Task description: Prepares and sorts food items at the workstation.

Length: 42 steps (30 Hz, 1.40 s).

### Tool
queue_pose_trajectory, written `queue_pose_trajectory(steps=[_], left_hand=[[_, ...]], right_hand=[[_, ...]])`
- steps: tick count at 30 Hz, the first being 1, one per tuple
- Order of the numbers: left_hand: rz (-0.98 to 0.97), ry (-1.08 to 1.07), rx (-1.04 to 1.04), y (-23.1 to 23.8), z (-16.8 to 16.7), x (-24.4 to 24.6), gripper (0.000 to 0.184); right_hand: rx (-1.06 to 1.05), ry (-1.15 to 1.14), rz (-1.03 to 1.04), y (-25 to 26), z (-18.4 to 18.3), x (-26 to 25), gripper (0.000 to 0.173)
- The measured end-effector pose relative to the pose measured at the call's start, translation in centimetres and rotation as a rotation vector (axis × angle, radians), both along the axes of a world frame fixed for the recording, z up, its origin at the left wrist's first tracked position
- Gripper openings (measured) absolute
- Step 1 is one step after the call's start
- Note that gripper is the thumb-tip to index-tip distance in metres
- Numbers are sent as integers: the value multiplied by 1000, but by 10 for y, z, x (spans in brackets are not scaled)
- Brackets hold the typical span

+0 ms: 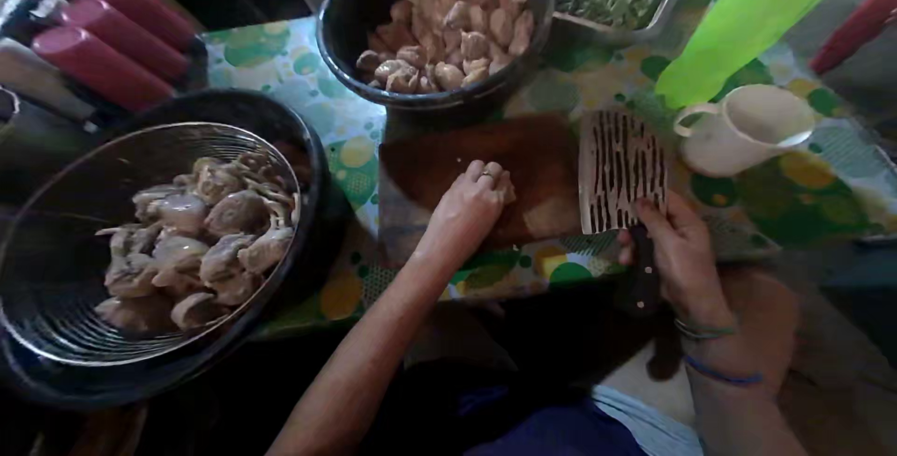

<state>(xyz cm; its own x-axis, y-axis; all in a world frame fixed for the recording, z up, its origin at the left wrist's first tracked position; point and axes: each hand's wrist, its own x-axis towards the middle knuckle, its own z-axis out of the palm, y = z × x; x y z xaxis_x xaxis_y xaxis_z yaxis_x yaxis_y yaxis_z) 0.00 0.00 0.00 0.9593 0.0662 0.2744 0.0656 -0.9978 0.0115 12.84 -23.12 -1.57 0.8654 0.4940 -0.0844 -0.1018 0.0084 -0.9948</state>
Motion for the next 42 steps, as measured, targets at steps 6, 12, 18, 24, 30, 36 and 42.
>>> queue_pose_trajectory(steps=[6,12,18,24,30,36,42], left_hand=[[67,-41,26,-13,-12,-2,16],[51,88,-254,-18,7,-15,18],[176,-143,-512,-10,24,-16,13],[219,188,-340,-10,35,10,18],[185,240,-198,-9,26,18,13],[161,266,-135,-8,20,13,19],[40,50,-395,-2,22,-10,14]], right_hand=[[7,12,-16,-5,-4,-1,14],[-37,12,-4,-7,-1,-1,18],[-12,-20,6,-9,-5,-2,18],[-17,-39,11,-9,-7,-1,18],[-36,-78,14,-11,-8,-1,20],[-13,-110,29,-13,-11,-2,17],[-33,-100,30,-15,-12,-4,18]])
